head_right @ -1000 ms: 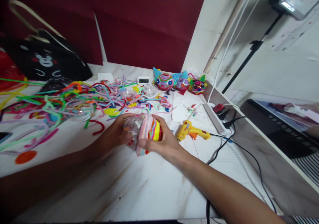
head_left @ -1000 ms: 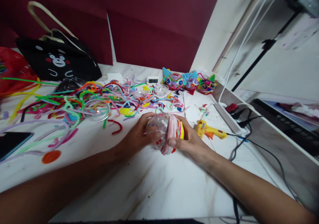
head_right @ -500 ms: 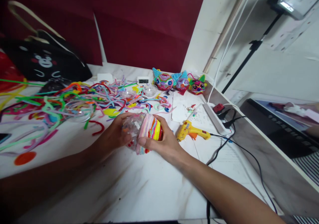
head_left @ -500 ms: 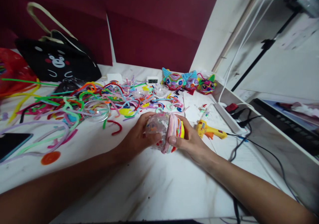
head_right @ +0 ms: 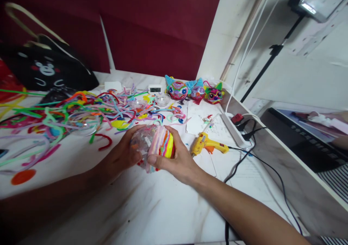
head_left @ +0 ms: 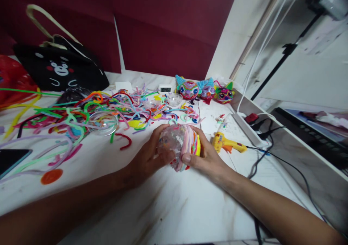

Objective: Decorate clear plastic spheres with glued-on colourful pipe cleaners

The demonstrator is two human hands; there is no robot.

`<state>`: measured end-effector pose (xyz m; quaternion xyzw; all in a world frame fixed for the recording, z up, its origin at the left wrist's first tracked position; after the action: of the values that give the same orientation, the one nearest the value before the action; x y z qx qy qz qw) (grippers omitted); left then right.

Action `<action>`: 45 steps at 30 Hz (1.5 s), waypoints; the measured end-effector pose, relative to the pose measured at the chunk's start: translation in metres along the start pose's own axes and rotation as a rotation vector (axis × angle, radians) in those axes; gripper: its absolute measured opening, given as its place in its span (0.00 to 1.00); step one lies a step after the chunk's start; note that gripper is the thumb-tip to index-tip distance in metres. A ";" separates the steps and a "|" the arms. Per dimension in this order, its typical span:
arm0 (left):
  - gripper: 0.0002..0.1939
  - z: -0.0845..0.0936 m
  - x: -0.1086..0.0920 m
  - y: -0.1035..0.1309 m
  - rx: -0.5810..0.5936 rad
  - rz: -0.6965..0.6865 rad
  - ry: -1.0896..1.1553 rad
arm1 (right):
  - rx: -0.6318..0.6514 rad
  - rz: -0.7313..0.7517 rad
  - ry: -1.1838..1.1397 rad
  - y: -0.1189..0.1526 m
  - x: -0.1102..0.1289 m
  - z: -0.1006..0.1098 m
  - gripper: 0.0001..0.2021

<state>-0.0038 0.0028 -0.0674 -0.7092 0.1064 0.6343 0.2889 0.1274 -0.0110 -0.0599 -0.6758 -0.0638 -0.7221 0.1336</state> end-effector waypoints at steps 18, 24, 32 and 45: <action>0.38 -0.005 -0.009 0.003 0.014 -0.123 -0.145 | 0.051 0.100 0.030 0.007 0.008 -0.007 0.41; 0.25 0.003 0.002 -0.003 -0.125 0.038 0.317 | -0.006 0.157 0.093 0.010 0.006 -0.006 0.46; 0.33 -0.002 0.001 -0.005 -0.078 0.133 0.493 | -0.080 0.436 0.353 0.019 0.018 -0.002 0.51; 0.40 -0.010 -0.011 -0.005 0.068 0.045 0.431 | 0.004 0.506 0.601 0.019 0.022 -0.001 0.65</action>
<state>0.0051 -0.0005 -0.0554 -0.8157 0.2026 0.4702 0.2691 0.1302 -0.0318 -0.0394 -0.4283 0.1456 -0.8319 0.3213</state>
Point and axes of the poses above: each hand's wrist, its own y-axis away from the middle knuckle, its own z-axis out of the back of the hand, x = y × z, the point moved 9 cm from there along -y, towards the middle knuckle, and after that the axes turned 9 degrees about y, right-handed, at the moved point
